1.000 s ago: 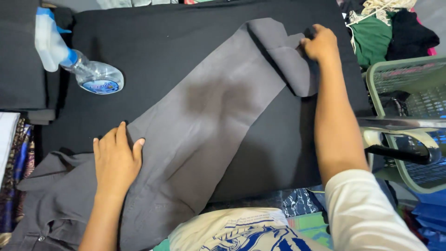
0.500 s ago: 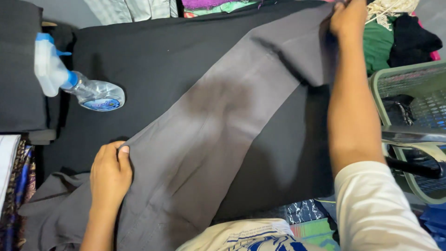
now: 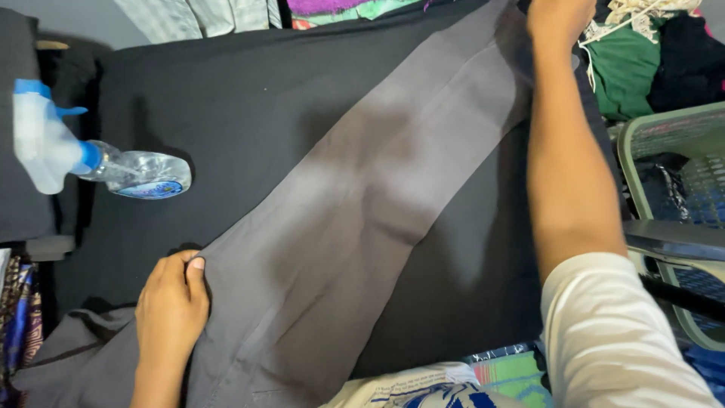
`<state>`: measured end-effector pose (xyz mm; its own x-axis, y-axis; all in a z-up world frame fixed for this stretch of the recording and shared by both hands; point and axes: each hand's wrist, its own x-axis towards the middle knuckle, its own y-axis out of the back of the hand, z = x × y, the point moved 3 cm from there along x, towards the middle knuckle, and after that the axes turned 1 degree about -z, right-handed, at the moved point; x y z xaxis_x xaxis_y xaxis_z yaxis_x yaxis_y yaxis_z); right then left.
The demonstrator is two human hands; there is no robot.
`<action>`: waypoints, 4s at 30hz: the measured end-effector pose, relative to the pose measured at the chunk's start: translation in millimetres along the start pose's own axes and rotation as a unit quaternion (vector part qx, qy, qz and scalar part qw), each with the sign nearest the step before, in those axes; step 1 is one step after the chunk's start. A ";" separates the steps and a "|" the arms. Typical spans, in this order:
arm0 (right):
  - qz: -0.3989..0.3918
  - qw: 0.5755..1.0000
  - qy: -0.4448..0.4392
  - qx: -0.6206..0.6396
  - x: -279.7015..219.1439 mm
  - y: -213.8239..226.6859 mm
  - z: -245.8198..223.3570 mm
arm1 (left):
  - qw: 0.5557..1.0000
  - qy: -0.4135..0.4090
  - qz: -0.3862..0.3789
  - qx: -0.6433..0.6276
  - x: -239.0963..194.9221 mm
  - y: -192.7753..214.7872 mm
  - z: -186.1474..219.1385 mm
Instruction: Ironing a pair of gray trousers on an ironing board.
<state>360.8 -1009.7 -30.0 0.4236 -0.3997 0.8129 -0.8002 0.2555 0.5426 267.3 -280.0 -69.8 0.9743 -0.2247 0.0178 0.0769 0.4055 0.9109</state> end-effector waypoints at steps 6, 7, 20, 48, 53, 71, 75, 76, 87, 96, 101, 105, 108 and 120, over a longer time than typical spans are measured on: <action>-0.138 0.985 -0.067 -0.080 -16.9 20.1 19.4 | 0.998 0.037 -0.048 -0.001 5.5 2.9 5.1; -0.139 0.985 -0.068 -0.081 -17.1 20.3 22.3 | 0.998 0.036 -0.049 0.000 3.3 2.9 4.9; -0.077 0.989 -0.077 -0.103 -2.8 -31.9 52.7 | 0.998 0.049 -0.033 -0.005 4.0 -1.7 0.9; -0.552 0.831 0.028 0.065 -133.7 185.0 -144.9 | 0.974 -0.198 0.102 0.042 -89.3 35.5 112.2; -0.365 0.924 0.096 0.066 -166.2 170.2 -76.5 | 0.972 -0.199 0.007 0.123 -188.6 -6.9 114.9; -0.361 0.843 -0.388 0.091 -137.3 86.4 -1.6 | 0.942 -0.163 0.066 0.285 -231.9 -69.4 67.0; -0.340 0.837 -0.409 0.127 -133.8 104.0 -10.6 | 0.940 -0.197 0.025 0.277 -234.2 -59.1 69.8; -0.340 0.837 -0.409 0.130 -134.1 95.4 -5.7 | 0.940 -0.196 0.026 0.278 -234.7 -52.7 69.6; -0.334 0.859 -0.383 0.058 -124.9 97.1 -5.6 | 0.927 -0.236 0.013 0.291 -241.8 -31.4 65.6; -0.264 0.893 -0.363 0.030 -135.8 91.4 9.2 | 0.983 -0.156 0.097 -0.003 -94.3 47.3 70.0; -0.281 0.880 -0.383 0.020 -138.0 77.2 26.1 | 0.989 -0.087 0.084 0.087 -22.9 10.7 7.7; -0.271 0.899 -0.339 0.055 -135.7 124.9 -15.6 | 0.988 0.063 -0.045 0.133 -16.3 -6.6 -11.0; -0.277 0.902 -0.330 0.026 -138.4 93.4 8.0 | 0.985 0.136 -0.058 0.094 -8.5 -15.8 -29.7; -0.256 0.919 -0.171 0.245 -185.2 268.4 -76.4 | 0.987 -0.050 0.125 0.091 -37.5 25.9 56.3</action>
<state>100.0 -799.9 -18.8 0.7066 -0.6322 0.3179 -0.6637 -0.4362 0.6077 220.8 -311.0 -23.7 0.9314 -0.2285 0.2834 -0.2112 0.2952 0.9318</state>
